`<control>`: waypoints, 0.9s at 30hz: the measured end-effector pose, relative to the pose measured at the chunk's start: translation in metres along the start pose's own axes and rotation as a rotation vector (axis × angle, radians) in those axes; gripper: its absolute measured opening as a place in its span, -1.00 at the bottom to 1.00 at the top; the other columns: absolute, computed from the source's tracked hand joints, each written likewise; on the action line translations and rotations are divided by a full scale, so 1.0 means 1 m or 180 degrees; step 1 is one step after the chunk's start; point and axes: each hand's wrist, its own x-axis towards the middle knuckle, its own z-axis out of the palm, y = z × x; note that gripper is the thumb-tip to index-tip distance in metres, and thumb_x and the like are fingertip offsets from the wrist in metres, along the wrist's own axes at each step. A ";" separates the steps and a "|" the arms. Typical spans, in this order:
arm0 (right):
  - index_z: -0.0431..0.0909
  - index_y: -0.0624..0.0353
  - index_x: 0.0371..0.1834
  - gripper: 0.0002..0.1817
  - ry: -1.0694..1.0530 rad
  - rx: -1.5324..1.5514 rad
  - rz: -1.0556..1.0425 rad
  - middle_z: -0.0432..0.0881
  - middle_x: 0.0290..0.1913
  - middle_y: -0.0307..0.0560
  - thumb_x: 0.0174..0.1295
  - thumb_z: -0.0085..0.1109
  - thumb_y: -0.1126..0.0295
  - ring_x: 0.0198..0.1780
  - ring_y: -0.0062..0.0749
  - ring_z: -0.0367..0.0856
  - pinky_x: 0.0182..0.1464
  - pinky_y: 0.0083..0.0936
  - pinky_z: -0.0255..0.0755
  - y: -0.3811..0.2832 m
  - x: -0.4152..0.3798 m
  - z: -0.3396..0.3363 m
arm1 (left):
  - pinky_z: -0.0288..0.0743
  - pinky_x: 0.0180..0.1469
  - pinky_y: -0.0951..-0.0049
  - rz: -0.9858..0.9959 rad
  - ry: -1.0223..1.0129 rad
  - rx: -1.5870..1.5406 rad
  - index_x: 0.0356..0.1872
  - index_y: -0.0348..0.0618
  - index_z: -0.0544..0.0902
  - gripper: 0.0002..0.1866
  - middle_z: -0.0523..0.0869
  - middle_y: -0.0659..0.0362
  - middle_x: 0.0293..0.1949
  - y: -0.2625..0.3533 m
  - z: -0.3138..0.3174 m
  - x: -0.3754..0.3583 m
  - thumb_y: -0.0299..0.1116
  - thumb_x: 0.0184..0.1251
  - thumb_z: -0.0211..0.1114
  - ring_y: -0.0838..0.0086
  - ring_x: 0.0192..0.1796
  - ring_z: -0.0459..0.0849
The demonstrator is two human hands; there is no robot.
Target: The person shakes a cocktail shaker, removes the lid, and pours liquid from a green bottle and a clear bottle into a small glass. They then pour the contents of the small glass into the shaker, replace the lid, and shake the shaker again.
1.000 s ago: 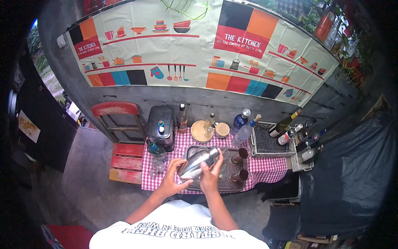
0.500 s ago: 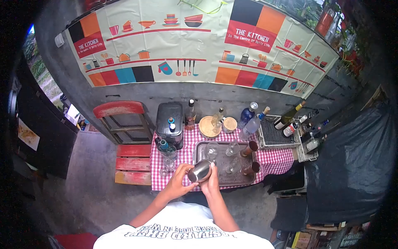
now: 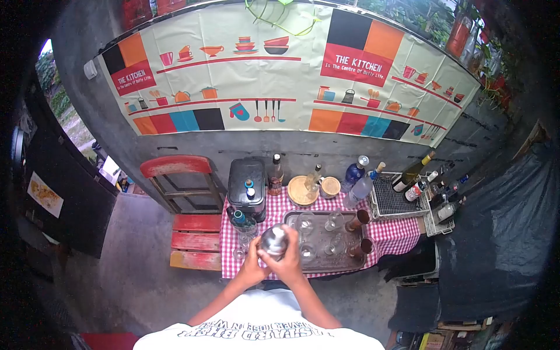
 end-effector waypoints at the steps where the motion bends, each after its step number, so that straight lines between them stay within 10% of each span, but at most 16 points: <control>1: 0.03 0.17 0.47 0.05 -0.0199 -0.0337 -0.0334 0.28 0.31 0.18 -0.03 0.60 0.37 0.30 -0.10 0.40 0.31 -0.23 0.36 -0.006 0.000 -0.002 | 0.37 0.35 0.20 0.0124 0.0141 -0.0027 0.43 -0.24 0.07 -0.07 0.37 -0.13 0.28 -0.005 0.004 -0.001 -0.58 0.05 0.45 0.10 0.35 0.44; 5: 0.09 0.15 0.41 0.02 -0.0438 -0.0251 -0.0722 0.29 0.32 0.27 -0.06 0.63 0.32 0.31 0.05 0.40 0.32 -0.16 0.34 -0.009 0.008 -0.007 | 0.35 0.37 0.15 0.0172 0.0263 -0.0277 0.43 -0.22 0.03 -0.02 0.38 -0.15 0.27 0.007 0.007 -0.005 -0.59 0.01 0.48 0.06 0.38 0.44; 10: -0.01 0.08 0.53 0.06 0.0281 0.0896 0.0431 0.32 0.32 0.09 0.00 0.54 0.38 0.29 -0.18 0.42 0.33 -0.27 0.34 0.013 0.010 -0.024 | 0.37 0.32 0.24 0.0412 0.0253 0.0247 0.39 -0.27 0.22 -0.07 0.38 -0.07 0.22 0.005 0.013 0.006 -0.53 -0.08 0.51 0.13 0.30 0.45; 17: 0.36 -0.05 0.13 -0.68 0.1245 0.3768 0.2643 0.53 0.05 -0.20 0.47 0.06 0.07 0.16 -0.40 0.54 0.18 -0.28 0.51 0.083 -0.017 -0.085 | 0.49 0.10 0.31 0.0676 -0.0203 0.0503 0.21 -0.23 0.47 -0.32 0.48 0.02 0.12 0.056 0.068 0.039 -0.44 0.01 0.55 0.23 0.12 0.53; 27: 0.18 -0.03 0.38 -0.41 0.1918 0.3250 0.2162 0.41 0.24 -0.14 0.36 0.23 0.31 0.20 -0.43 0.46 0.26 -0.34 0.41 0.081 -0.018 -0.191 | 0.49 0.16 0.29 0.0640 -0.0556 0.0595 0.24 -0.25 0.42 -0.31 0.47 -0.03 0.12 0.082 0.164 0.058 -0.45 0.04 0.53 0.18 0.16 0.56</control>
